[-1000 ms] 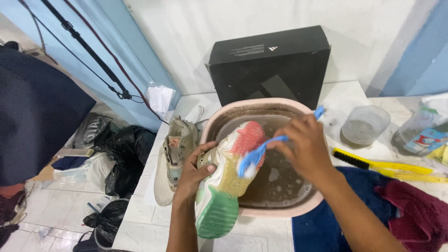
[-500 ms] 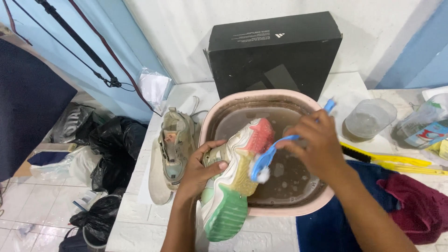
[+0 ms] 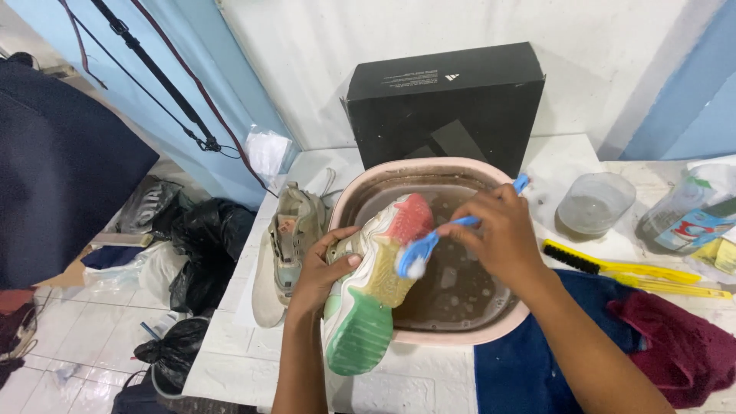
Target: The person scrubs the sole of a colorful sneaker using a blue brush and soapy water in a pink basin. They repeatedly dip the brush into the water and scrub different sections of the shoe's sole, then wipe the sole with a blue cloth.
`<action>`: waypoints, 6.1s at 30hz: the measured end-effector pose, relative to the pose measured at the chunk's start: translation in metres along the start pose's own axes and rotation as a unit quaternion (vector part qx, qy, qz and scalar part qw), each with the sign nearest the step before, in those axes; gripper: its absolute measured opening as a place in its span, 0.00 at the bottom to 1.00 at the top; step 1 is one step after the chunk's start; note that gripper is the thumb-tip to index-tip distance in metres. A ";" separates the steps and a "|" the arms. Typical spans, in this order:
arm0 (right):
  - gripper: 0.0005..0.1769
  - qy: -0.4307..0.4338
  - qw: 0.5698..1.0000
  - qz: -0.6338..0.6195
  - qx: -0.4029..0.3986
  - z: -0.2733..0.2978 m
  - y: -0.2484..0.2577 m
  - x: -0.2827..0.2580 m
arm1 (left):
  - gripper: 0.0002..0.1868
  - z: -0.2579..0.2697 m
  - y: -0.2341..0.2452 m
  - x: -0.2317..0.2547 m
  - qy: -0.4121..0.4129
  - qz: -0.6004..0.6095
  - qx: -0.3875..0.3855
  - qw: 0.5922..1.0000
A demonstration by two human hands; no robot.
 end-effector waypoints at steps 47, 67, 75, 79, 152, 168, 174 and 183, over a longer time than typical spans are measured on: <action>0.06 -0.074 0.969 0.233 -0.027 0.026 0.134 -0.002 | 0.32 0.004 0.011 -0.023 -0.027 0.113 0.048 0.992; 0.05 0.059 0.904 0.412 -0.097 0.052 0.062 0.019 | 0.32 0.004 0.012 -0.024 -0.040 0.104 0.057 0.992; 0.07 0.015 0.896 0.416 -0.156 0.050 0.069 -0.002 | 0.31 0.007 0.010 -0.018 -0.044 0.120 0.052 0.990; 0.08 0.036 0.890 0.423 -0.166 0.061 0.064 0.013 | 0.30 0.006 0.011 -0.019 -0.048 0.112 0.047 0.991; 0.13 0.182 0.932 0.311 -0.043 0.063 0.165 0.016 | 0.33 0.014 0.012 -0.008 0.029 0.086 0.089 0.992; 0.18 0.081 0.973 0.047 -0.209 0.277 0.029 -0.102 | 0.32 0.010 0.011 -0.002 0.052 0.104 0.050 0.992; 0.21 0.062 0.958 0.035 -0.279 0.250 -0.039 -0.175 | 0.29 0.009 0.012 -0.005 0.033 0.104 0.038 0.993; 0.30 0.036 0.968 0.177 -0.171 0.200 -0.056 -0.152 | 0.29 0.008 0.012 -0.001 0.040 0.093 0.044 0.994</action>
Point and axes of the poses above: each hand's wrist, its own z-axis away from the middle knuckle, its own y-axis out of the back of the hand, x = y × z, the point moved 1 cm from there along -z, towards the middle knuckle, and after that the axes turned 11 degrees about x, right-handed, at the moved point
